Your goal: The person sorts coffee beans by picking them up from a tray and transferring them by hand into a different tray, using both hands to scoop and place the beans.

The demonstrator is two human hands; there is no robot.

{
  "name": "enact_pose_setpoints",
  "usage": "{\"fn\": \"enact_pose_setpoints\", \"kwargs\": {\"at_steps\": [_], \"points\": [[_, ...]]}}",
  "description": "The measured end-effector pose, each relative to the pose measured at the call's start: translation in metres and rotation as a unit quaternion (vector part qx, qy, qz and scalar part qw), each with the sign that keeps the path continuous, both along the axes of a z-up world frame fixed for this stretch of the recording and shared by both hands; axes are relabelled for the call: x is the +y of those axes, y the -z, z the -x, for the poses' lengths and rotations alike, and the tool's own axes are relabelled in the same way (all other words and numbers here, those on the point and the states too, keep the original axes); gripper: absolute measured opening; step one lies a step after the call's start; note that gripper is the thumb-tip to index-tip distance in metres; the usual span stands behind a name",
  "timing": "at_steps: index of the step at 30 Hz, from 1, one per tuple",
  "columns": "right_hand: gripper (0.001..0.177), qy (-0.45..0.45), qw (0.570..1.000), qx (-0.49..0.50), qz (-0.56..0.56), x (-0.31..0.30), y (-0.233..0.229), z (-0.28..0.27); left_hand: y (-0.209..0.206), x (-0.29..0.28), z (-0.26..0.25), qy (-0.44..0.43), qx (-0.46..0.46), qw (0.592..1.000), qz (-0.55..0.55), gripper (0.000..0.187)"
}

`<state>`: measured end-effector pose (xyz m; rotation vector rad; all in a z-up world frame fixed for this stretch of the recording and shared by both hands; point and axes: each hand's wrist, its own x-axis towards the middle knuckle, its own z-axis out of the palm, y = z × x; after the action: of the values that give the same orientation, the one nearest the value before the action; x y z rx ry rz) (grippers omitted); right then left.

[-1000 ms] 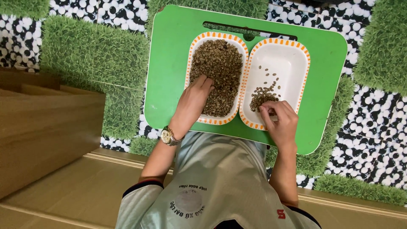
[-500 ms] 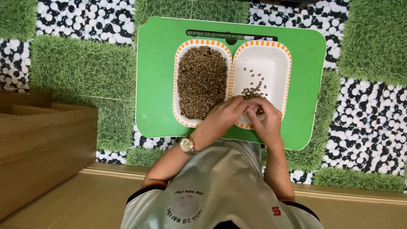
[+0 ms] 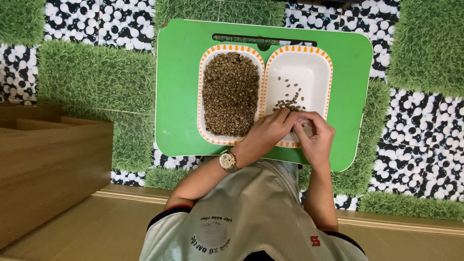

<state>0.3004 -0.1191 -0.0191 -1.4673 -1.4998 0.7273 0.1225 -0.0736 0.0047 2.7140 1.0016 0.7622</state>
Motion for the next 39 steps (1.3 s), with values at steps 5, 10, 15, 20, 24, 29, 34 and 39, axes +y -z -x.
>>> {"fn": "enact_pose_setpoints", "kwargs": {"at_steps": [5,10,15,20,24,29,34,39], "points": [[0.015,0.008,0.999,-0.034,-0.013,0.000,-0.001,-0.003,0.006,0.001,-0.002,-0.002,0.020,1.000,0.011,0.034],[0.013,0.009,0.996,-0.076,-0.034,0.001,-0.006,-0.006,0.020,0.006,-0.004,-0.006,0.053,0.999,0.011,0.027],[0.015,-0.014,0.991,-0.120,-0.056,0.003,-0.010,-0.004,0.020,0.006,-0.004,0.012,0.052,0.997,0.053,0.028],[0.015,-0.018,0.989,-0.135,-0.057,0.003,-0.012,-0.008,0.010,0.002,0.000,0.003,0.048,0.998,0.044,0.036],[0.012,-0.024,0.987,-0.143,-0.065,0.004,-0.014,-0.013,0.024,0.000,-0.002,0.013,0.016,0.999,0.044,0.040],[0.008,-0.022,0.987,-0.139,-0.076,0.006,-0.018,-0.013,0.060,-0.012,-0.015,-0.023,0.000,1.000,0.006,0.045],[0.006,-0.021,0.986,-0.142,-0.085,0.004,-0.006,-0.019,0.033,0.007,0.009,-0.005,-0.035,0.994,0.103,0.048],[0.001,-0.016,0.987,-0.142,-0.075,0.001,-0.006,-0.020,0.002,0.043,0.067,-0.112,-0.025,0.992,0.047,0.025]]}}
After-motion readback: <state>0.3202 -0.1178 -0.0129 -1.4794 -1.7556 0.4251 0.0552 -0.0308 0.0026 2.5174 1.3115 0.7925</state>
